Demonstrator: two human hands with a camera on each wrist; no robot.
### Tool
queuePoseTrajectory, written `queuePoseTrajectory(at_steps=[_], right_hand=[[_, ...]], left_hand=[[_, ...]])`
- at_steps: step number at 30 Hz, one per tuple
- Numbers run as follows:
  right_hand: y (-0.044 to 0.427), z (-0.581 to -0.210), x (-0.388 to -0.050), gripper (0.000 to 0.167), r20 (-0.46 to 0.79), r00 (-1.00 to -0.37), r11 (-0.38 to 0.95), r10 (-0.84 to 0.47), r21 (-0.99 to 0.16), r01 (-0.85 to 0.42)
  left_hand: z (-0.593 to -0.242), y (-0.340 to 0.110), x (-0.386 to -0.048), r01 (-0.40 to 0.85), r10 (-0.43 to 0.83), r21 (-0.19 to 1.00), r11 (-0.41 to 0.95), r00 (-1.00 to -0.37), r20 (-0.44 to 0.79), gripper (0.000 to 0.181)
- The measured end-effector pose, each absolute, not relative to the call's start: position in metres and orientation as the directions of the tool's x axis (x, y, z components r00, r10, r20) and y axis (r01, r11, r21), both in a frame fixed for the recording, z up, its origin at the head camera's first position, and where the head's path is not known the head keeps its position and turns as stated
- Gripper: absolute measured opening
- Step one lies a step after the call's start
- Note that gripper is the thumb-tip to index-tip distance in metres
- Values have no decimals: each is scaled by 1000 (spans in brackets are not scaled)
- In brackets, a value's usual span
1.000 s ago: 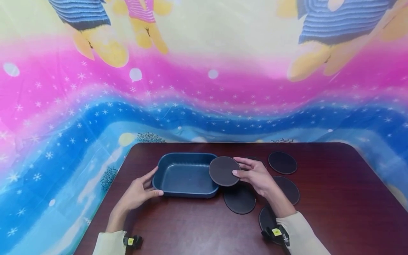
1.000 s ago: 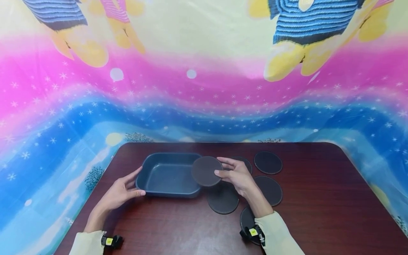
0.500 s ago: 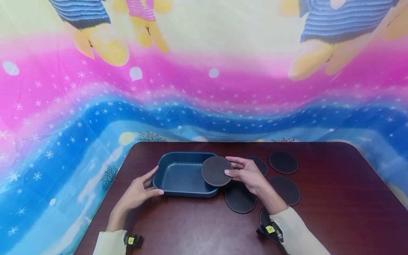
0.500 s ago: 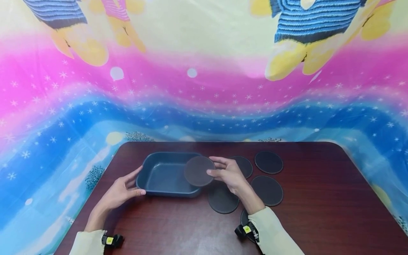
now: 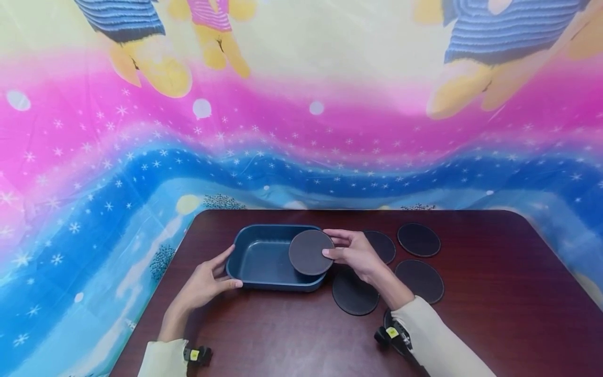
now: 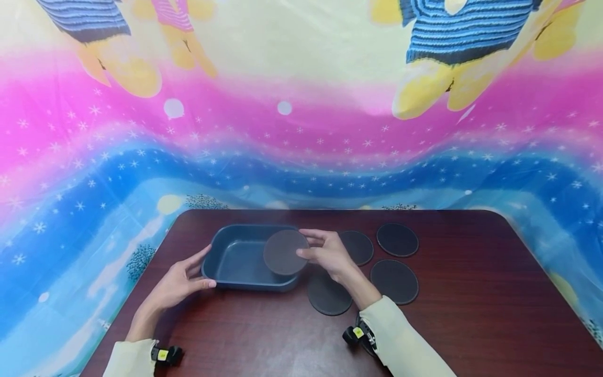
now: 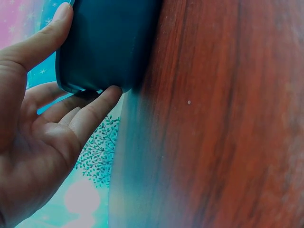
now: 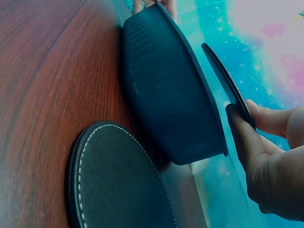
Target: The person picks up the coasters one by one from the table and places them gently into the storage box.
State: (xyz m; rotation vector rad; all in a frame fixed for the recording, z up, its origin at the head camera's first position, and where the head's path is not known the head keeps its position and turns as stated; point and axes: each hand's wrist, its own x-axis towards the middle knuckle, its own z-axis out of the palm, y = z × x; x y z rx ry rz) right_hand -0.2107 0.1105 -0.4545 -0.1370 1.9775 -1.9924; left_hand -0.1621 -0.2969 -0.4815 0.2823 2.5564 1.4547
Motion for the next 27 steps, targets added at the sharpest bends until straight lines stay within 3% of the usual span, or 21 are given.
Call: queuePoseTrajectory(at_steps=[27], right_hand=[[83, -454, -214, 58, -147, -946, 157, -288, -982, 105]], left_hand=[[-478, -298, -163, 107, 270, 856, 505, -962, -39, 100]])
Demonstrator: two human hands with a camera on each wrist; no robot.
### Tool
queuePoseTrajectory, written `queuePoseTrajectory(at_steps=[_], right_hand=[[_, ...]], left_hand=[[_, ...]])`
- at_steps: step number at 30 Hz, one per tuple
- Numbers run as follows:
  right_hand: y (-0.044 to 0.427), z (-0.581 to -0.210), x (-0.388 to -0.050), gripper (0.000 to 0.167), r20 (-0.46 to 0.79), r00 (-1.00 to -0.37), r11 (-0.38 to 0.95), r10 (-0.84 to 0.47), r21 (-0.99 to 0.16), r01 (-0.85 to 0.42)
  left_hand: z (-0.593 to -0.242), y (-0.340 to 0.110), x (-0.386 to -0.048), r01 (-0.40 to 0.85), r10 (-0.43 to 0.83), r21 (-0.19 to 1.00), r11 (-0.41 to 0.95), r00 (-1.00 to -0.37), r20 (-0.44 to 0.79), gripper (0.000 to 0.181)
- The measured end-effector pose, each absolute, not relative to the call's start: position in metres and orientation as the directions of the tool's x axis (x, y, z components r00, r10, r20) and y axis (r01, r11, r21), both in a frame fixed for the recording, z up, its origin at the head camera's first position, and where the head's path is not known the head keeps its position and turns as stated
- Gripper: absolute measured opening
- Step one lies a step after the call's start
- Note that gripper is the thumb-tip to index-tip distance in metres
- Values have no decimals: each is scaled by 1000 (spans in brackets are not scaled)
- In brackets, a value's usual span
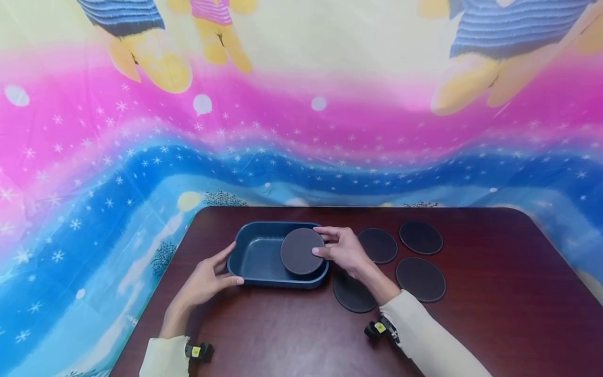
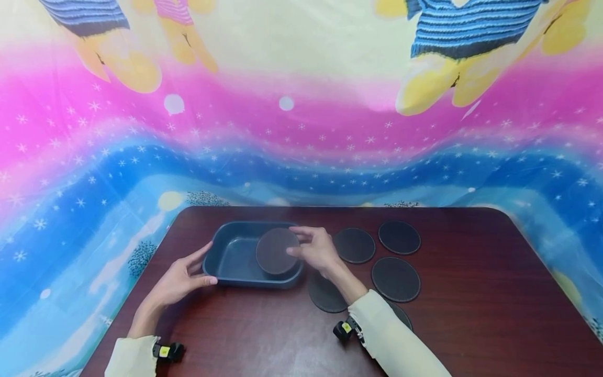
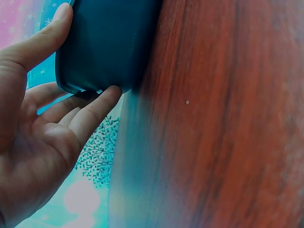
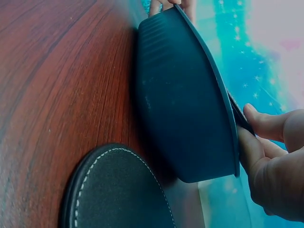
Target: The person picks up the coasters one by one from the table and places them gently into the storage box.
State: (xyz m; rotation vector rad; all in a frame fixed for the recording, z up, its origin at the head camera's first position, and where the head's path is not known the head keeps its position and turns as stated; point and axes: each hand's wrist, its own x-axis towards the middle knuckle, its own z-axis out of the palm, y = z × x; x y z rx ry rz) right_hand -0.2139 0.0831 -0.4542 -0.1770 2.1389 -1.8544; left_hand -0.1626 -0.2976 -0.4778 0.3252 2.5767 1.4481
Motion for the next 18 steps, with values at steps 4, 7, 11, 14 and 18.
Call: queuePoseTrajectory(at_steps=[4, 7, 11, 14, 18], right_hand=[[80, -454, -213, 57, -135, -949, 178, -285, -980, 86], [77, -454, -213, 57, -132, -953, 202, -273, -976, 77], [73, -454, -213, 57, -123, -958, 220, -260, -973, 65], [70, -453, -212, 57, -116, -960, 230, -256, -972, 56], [69, -452, -210, 56, -115, -960, 248, -255, -968, 50]], left_hand=[[-478, -298, -163, 102, 269, 859, 502, -962, -43, 100], [-479, -298, -163, 101, 271, 861, 498, -962, -43, 100], [-479, -299, -163, 101, 269, 861, 499, -962, -43, 100], [-479, -298, -163, 106, 271, 857, 505, -962, -41, 100], [-479, -298, -163, 108, 272, 857, 504, -962, -39, 100]])
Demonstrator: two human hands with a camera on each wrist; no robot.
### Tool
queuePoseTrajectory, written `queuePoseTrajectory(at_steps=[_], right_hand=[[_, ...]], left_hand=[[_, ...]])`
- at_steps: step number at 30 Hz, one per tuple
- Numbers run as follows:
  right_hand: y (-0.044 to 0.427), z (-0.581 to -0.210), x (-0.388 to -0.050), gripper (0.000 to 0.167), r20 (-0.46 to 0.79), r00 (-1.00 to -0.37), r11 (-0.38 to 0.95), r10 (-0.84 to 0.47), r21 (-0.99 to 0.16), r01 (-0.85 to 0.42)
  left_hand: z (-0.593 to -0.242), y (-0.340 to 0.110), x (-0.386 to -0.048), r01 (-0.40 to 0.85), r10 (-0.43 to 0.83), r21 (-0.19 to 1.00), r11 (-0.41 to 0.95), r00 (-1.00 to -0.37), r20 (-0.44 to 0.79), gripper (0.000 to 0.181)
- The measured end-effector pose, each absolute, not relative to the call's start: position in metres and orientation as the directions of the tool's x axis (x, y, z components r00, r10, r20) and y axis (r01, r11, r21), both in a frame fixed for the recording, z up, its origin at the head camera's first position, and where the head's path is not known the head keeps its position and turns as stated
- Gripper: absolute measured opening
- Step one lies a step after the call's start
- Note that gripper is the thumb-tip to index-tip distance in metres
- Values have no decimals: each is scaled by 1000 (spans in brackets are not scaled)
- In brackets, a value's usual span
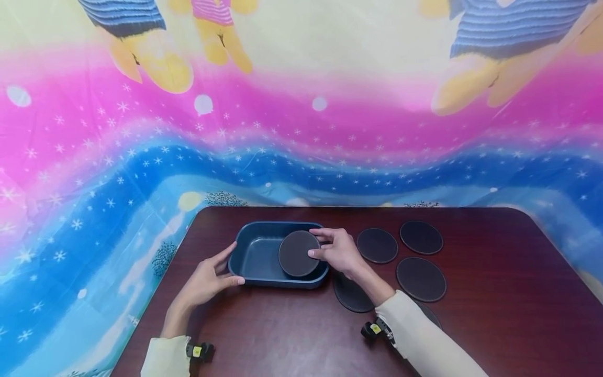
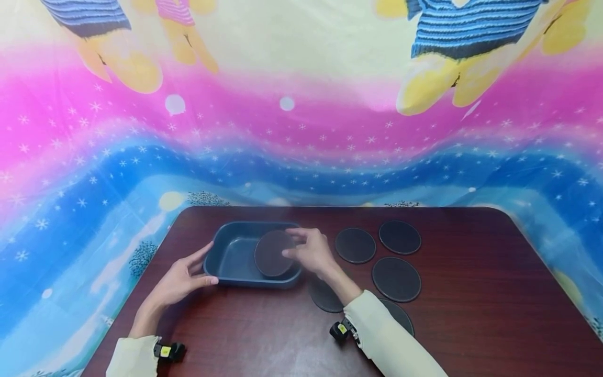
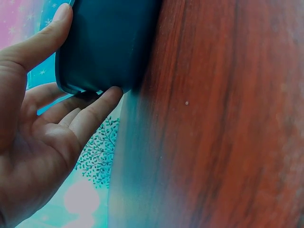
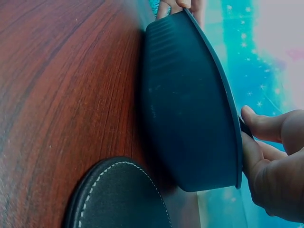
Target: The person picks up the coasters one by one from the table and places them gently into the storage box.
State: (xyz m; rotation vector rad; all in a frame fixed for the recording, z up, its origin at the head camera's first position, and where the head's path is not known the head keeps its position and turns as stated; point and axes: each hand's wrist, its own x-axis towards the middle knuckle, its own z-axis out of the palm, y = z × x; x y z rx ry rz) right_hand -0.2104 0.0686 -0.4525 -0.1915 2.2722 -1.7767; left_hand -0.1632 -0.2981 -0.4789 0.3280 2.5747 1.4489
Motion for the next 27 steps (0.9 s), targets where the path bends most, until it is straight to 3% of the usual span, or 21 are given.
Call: queuePoseTrajectory(at_steps=[12, 20, 23, 27], right_hand=[[66, -454, -210, 51, -92, -956, 318, -279, -948, -1], [69, -440, -204, 42, 76, -949, 476, -306, -851, -222], [76, -434, -201, 43, 127, -942, 468, -311, -842, -269], [90, -431, -199, 46, 106, -946, 429, -308, -871, -238]], left_hand=[[-480, -298, -162, 102, 261, 855, 509, -964, -40, 100], [-481, -297, -162, 97, 255, 854, 511, -966, -44, 100], [-480, -297, -162, 104, 258, 852, 512, -966, -37, 100], [-479, -296, -163, 108, 261, 855, 507, -965, -33, 100]])
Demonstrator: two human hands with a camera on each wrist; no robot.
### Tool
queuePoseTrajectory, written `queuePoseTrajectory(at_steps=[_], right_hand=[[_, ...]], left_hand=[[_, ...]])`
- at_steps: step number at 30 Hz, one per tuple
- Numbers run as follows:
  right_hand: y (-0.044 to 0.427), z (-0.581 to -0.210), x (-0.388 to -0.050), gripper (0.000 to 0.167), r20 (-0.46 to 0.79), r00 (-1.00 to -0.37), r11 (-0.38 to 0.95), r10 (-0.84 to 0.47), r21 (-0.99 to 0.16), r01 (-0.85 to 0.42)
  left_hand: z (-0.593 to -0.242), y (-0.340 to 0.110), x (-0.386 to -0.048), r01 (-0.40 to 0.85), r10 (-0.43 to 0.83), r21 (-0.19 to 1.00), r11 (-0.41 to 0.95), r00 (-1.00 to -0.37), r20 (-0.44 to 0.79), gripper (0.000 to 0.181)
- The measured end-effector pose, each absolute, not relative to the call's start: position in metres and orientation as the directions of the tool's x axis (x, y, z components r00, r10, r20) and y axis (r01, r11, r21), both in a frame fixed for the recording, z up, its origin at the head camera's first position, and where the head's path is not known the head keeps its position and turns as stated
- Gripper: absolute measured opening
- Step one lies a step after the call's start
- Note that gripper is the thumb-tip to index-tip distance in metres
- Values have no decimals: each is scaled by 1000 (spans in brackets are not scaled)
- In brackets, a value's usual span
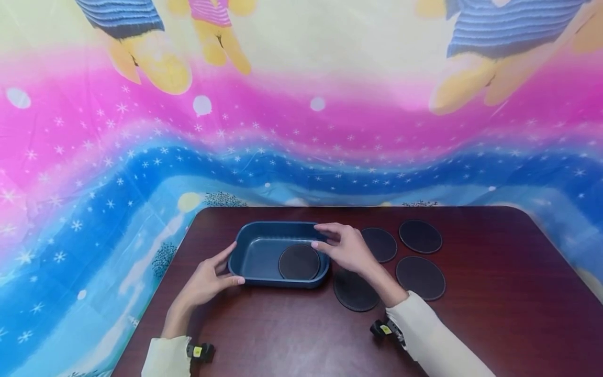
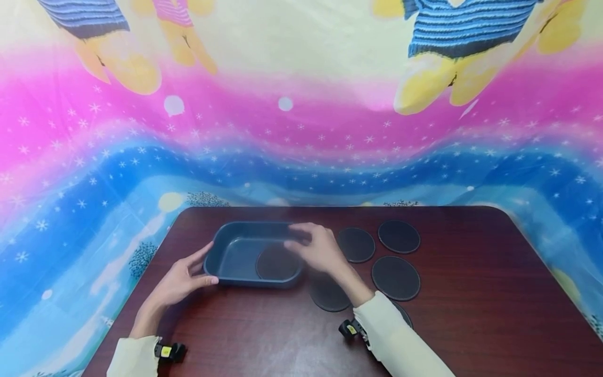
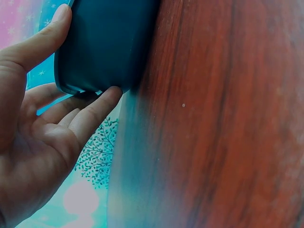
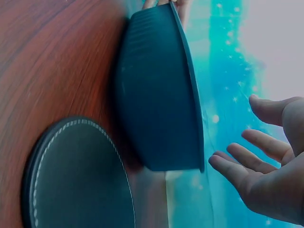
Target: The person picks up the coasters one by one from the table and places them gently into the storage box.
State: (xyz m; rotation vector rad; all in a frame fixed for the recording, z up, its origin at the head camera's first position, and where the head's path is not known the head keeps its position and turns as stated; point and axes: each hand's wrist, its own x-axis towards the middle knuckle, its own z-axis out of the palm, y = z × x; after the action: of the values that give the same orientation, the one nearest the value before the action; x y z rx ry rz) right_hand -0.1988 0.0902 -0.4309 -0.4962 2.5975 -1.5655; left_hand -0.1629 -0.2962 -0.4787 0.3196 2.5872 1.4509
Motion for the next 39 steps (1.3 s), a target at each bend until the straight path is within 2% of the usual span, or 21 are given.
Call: queuePoseTrajectory(at_steps=[5, 14, 28, 39], right_hand=[[111, -432, -196, 53, 57, -959, 408, -278, -896, -172], [149, -441, -188, 59, 25, -966, 385, -259, -914, -127], [193, -453, -180, 67, 39, -972, 432, -231, -892, -138], [226, -464, -176, 59, 62, -978, 480, -200, -864, -153]], left_hand=[[-479, -295, -162, 102, 258, 855, 509, -965, -38, 100], [-481, -295, -163, 99, 257, 854, 511, -965, -42, 101], [-482, -296, -163, 96, 256, 856, 507, -966, -43, 103], [-485, -296, -163, 86, 257, 869, 488, -965, -48, 102]])
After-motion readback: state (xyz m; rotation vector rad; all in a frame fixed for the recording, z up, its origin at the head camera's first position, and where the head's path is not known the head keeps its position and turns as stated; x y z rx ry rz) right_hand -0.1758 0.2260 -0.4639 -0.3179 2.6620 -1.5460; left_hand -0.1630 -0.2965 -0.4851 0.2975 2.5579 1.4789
